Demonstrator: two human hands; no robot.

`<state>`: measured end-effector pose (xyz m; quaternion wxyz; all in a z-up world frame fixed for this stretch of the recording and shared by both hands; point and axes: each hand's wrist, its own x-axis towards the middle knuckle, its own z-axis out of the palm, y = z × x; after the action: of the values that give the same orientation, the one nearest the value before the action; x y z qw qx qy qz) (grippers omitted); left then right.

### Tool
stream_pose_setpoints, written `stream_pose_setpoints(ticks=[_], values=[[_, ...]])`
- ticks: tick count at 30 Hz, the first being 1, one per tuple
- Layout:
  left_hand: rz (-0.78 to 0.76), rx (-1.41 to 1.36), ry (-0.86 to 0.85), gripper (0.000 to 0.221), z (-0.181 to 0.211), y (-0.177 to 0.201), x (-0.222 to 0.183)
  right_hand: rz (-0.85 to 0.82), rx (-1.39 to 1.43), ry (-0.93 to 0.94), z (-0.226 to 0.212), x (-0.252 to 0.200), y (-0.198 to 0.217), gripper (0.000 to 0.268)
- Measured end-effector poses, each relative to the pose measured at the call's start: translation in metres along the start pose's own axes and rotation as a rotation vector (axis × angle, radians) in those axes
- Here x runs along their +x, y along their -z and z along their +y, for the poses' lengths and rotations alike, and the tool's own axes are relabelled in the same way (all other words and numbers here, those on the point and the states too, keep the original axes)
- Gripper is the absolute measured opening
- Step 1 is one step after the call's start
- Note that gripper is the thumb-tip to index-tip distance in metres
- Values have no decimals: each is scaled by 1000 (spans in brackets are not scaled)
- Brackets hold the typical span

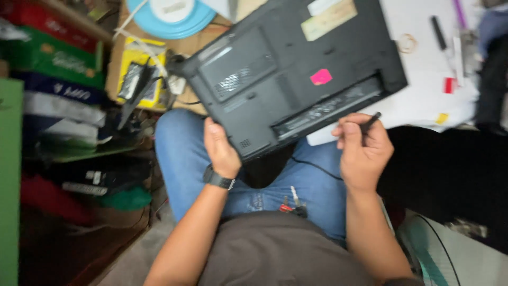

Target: Securing the bottom panel and battery of a laptop using a screwdriver on a repair bench.

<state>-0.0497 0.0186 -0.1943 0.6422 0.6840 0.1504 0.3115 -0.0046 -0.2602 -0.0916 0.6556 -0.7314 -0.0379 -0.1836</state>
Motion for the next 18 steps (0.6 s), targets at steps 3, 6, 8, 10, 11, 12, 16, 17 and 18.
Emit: stream_pose_setpoints(ticks=[3,6,8,10,11,12,16,17,18], values=[[119,126,69,55,-40,8,-12,88,60,0,11,6,8,7],[18,-14,52,50,-36,16,-5,128,37,33,7,18,17,10],[12,-28,46,50,-21,10,-2,147,41,33,6,18,19,10],[11,-39,39,49,-5,5,2,161,48,31,5,18,19,11],[3,-47,35,49,2,3,4,157,67,21,6,17,18,10],[-4,-54,32,49,10,0,6,151,85,9,6,16,18,9],[3,-67,24,46,17,-1,5,124,63,8,1,13,15,9],[8,-64,33,46,11,3,4,119,67,2,2,13,15,8],[12,-61,44,45,4,7,2,116,69,-5,2,11,15,7]])
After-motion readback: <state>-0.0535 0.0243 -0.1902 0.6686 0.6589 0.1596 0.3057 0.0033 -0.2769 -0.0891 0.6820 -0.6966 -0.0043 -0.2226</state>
